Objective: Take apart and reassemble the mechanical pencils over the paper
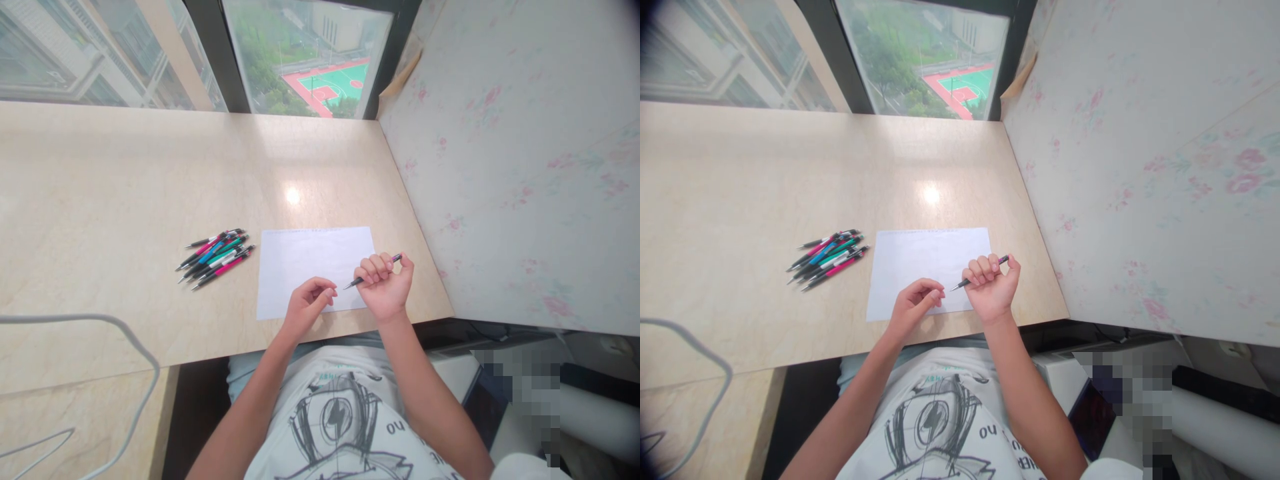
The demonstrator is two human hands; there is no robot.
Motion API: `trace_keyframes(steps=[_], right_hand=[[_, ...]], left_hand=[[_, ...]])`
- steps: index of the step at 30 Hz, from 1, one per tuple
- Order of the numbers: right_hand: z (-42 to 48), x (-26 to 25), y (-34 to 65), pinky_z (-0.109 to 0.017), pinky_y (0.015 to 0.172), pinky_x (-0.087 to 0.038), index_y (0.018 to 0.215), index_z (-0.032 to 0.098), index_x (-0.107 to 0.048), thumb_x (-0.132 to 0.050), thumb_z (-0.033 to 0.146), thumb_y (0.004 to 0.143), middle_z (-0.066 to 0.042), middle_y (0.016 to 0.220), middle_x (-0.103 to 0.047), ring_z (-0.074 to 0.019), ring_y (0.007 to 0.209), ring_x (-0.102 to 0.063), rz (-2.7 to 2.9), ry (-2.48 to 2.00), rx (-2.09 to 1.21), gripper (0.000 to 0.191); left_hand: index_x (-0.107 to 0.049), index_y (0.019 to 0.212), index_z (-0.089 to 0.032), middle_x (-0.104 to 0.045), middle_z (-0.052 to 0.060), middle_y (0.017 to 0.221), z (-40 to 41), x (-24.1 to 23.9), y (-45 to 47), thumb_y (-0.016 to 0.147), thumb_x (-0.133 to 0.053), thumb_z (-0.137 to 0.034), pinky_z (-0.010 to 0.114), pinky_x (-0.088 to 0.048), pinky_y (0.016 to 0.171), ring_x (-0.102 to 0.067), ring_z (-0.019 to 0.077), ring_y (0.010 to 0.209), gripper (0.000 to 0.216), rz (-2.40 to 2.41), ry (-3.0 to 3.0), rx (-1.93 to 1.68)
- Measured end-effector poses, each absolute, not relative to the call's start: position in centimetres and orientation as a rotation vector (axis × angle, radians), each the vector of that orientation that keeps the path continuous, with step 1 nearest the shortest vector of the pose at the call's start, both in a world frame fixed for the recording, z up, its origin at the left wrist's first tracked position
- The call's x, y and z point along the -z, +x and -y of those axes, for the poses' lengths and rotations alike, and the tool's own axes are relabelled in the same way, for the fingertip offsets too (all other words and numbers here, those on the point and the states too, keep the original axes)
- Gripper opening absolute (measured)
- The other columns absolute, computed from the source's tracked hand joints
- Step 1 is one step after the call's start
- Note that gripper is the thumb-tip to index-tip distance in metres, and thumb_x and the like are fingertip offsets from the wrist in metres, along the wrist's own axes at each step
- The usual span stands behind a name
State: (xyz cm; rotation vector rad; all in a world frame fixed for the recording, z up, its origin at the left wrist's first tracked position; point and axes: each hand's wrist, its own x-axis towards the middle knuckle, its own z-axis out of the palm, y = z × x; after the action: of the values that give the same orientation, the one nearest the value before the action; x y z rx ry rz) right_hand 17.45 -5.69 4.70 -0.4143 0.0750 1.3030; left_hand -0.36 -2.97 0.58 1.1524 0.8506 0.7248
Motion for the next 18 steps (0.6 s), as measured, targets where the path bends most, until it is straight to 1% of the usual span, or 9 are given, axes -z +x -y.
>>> trace_keyframes(steps=[3, 6, 8, 9, 11, 12, 14, 16, 18], right_hand=[[5.7, -5.0, 17.3, -0.025, 0.047, -0.038, 0.063, 0.023, -0.035, -0.062, 0.044, 0.088, 0.007, 0.054, -0.028, -0.011, 0.049, -0.031, -0.051, -0.488, -1.27, 0.042], [5.6, -5.2, 17.1, -0.027, 0.051, -0.044, 0.071, 0.025, -0.048, -0.06, 0.046, 0.09, 0.005, 0.058, -0.036, -0.0123, 0.053, -0.039, -0.014, -0.554, -1.237, 0.031], [5.6, -5.2, 17.2, -0.027, 0.054, -0.048, 0.083, 0.027, -0.058, -0.062, 0.034, 0.088, 0.004, 0.065, -0.048, -0.0126, 0.059, -0.046, 0.005, -0.552, -1.231, 0.01], [5.5, -5.1, 17.3, -0.027, 0.054, -0.049, 0.091, 0.027, -0.061, -0.063, 0.025, 0.086, 0.003, 0.071, -0.054, -0.0124, 0.062, -0.05, 0.011, -0.546, -1.235, 0.006], [5.4, -4.9, 17.7, -0.024, 0.054, -0.05, 0.1, 0.028, -0.064, -0.061, 0.011, 0.08, 0.001, 0.085, -0.064, -0.0118, 0.071, -0.056, 0.009, -0.553, -1.267, 0.027], [5.4, -4.7, 17.9, -0.023, 0.054, -0.05, 0.1, 0.028, -0.065, -0.06, 0.008, 0.079, 0.0, 0.091, -0.067, -0.0119, 0.077, -0.059, 0.0, -0.568, -1.291, 0.03], [5.3, -4.5, 18.1, -0.023, 0.056, -0.052, 0.095, 0.027, -0.066, -0.062, 0.013, 0.083, -0.002, 0.096, -0.069, -0.0136, 0.087, -0.063, -0.026, -0.619, -1.335, 0.019], [5.2, -4.4, 18.2, -0.024, 0.06, -0.054, 0.086, 0.025, -0.067, -0.064, 0.028, 0.089, -0.002, 0.094, -0.07, -0.0155, 0.091, -0.064, -0.025, -0.669, -1.352, 0.005], [5.2, -4.3, 18.2, -0.025, 0.059, -0.053, 0.075, 0.023, -0.064, -0.064, 0.041, 0.091, -0.001, 0.082, -0.067, -0.0144, 0.08, -0.063, 0.038, -0.708, -1.36, 0.024]], left_hand=[[-0.069, 0.092, -0.017, -0.069, 0.004, 0.08, 3.0, -0.7, -0.3, 0.086, -0.067, -0.038, 0.027, -0.05, 0.068, -0.062, 0.0139, 0.069, 0.022, -0.856, 1.175, -0.726], [-0.068, 0.092, -0.017, -0.069, 0.005, 0.081, 3.0, -0.8, -0.4, 0.088, -0.065, -0.037, 0.028, -0.05, 0.068, -0.062, 0.0148, 0.069, 0.02, -0.88, 1.262, -0.742], [-0.068, 0.092, -0.018, -0.07, 0.005, 0.084, 2.9, -0.8, -0.5, 0.09, -0.062, -0.035, 0.03, -0.05, 0.07, -0.062, 0.0159, 0.072, 0.018, -0.907, 1.41, -0.772], [-0.068, 0.092, -0.019, -0.07, 0.006, 0.085, 2.8, -0.7, -0.5, 0.091, -0.06, -0.033, 0.03, -0.05, 0.072, -0.062, 0.0165, 0.074, 0.016, -0.926, 1.516, -0.793], [-0.068, 0.095, -0.02, -0.071, 0.007, 0.091, 2.5, -0.5, -0.7, 0.094, -0.055, -0.028, 0.032, -0.05, 0.077, -0.063, 0.0182, 0.082, 0.015, -0.957, 1.761, -0.826], [-0.068, 0.098, -0.021, -0.071, 0.007, 0.095, 2.3, -0.4, -0.8, 0.094, -0.052, -0.026, 0.033, -0.05, 0.081, -0.063, 0.0194, 0.087, 0.016, -0.966, 1.887, -0.829], [-0.067, 0.105, -0.021, -0.07, 0.01, 0.105, 1.9, -0.1, -1.0, 0.095, -0.049, -0.022, 0.038, -0.048, 0.089, -0.062, 0.0226, 0.099, 0.021, -0.98, 2.118, -0.792], [-0.067, 0.11, -0.022, -0.068, 0.011, 0.118, 1.7, 0.2, -1.2, 0.095, -0.05, -0.022, 0.043, -0.045, 0.095, -0.058, 0.0266, 0.11, 0.023, -1.014, 2.302, -0.71], [-0.067, 0.113, -0.022, -0.063, 0.012, 0.13, 1.6, 0.5, -1.2, 0.094, -0.053, -0.024, 0.047, -0.042, 0.096, -0.054, 0.0301, 0.116, 0.024, -1.067, 2.422, -0.615]])
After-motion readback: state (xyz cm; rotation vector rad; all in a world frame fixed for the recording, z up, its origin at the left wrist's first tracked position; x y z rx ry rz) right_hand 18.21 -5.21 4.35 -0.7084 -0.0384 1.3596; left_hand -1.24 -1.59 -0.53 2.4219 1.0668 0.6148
